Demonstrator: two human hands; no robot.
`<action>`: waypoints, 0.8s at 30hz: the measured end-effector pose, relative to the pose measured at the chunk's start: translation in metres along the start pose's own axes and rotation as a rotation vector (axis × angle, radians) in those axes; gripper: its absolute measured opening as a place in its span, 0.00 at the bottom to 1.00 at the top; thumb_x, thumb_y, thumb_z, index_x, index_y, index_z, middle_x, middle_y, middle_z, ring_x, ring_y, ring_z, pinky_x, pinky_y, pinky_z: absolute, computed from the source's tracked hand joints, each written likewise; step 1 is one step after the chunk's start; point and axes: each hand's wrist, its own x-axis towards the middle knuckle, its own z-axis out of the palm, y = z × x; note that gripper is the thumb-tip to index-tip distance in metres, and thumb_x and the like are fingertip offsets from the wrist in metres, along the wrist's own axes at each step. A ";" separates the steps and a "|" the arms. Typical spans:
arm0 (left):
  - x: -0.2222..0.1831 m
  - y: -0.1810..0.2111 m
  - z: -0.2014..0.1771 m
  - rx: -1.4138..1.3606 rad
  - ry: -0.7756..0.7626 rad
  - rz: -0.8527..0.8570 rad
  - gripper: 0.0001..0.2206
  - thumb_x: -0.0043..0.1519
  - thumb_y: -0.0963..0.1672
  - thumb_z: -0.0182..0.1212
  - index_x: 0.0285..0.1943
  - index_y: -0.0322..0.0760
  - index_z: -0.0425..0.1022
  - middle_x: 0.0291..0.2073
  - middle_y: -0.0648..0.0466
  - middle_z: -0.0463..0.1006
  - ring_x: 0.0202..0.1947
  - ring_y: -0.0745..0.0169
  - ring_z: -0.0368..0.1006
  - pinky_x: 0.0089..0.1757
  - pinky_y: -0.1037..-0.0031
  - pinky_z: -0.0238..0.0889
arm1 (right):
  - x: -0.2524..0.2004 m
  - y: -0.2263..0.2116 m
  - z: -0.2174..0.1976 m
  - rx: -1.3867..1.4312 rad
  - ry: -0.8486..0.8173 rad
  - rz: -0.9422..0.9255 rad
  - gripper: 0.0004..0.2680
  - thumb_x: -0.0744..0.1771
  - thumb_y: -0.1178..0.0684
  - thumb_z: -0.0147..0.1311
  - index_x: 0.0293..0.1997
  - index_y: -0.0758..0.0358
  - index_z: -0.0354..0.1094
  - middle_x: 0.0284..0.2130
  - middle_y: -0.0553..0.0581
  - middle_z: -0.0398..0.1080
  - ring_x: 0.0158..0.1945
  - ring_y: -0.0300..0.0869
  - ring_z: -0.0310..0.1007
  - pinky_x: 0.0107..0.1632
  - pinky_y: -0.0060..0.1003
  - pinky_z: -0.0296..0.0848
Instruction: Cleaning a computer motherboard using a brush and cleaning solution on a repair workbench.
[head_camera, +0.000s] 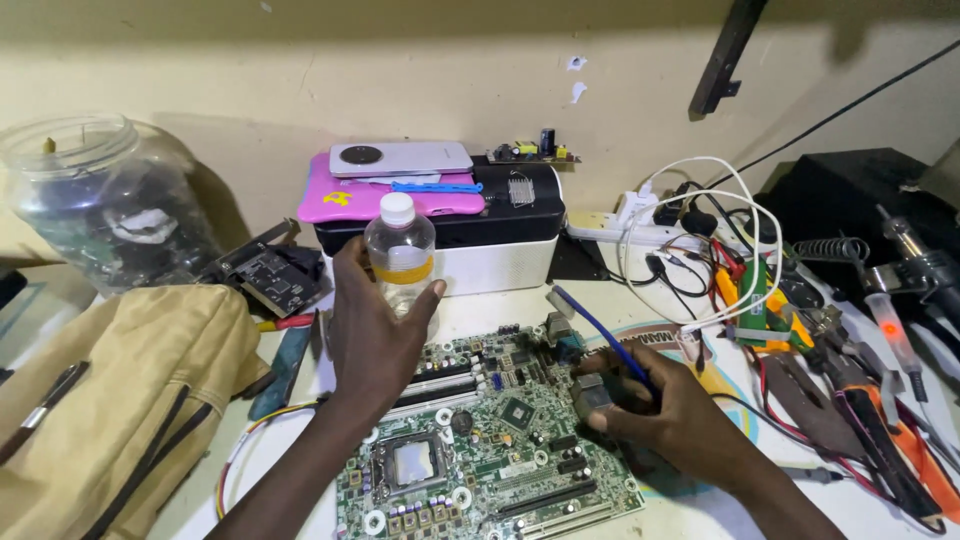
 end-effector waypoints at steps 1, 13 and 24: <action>0.002 -0.002 -0.002 0.064 -0.034 0.006 0.35 0.56 0.57 0.64 0.67 0.40 0.57 0.57 0.49 0.70 0.50 0.49 0.72 0.39 0.54 0.66 | -0.005 -0.010 0.006 -0.115 0.028 0.087 0.26 0.55 0.54 0.68 0.61 0.53 0.75 0.51 0.55 0.84 0.55 0.44 0.83 0.57 0.35 0.72; 0.028 0.049 -0.073 -0.418 0.071 -0.138 0.28 0.52 0.52 0.68 0.60 0.44 0.63 0.55 0.53 0.70 0.53 0.60 0.66 0.51 0.69 0.64 | 0.024 0.026 -0.020 -0.288 0.196 -0.102 0.19 0.58 0.60 0.71 0.54 0.58 0.78 0.37 0.60 0.84 0.40 0.45 0.76 0.47 0.32 0.66; 0.023 0.089 -0.095 -0.241 -0.329 -0.102 0.36 0.43 0.56 0.67 0.64 0.48 0.70 0.52 0.53 0.81 0.49 0.58 0.78 0.46 0.66 0.76 | 0.017 0.028 0.011 -0.182 0.157 -0.111 0.13 0.57 0.54 0.75 0.40 0.60 0.77 0.32 0.56 0.78 0.35 0.42 0.72 0.41 0.36 0.68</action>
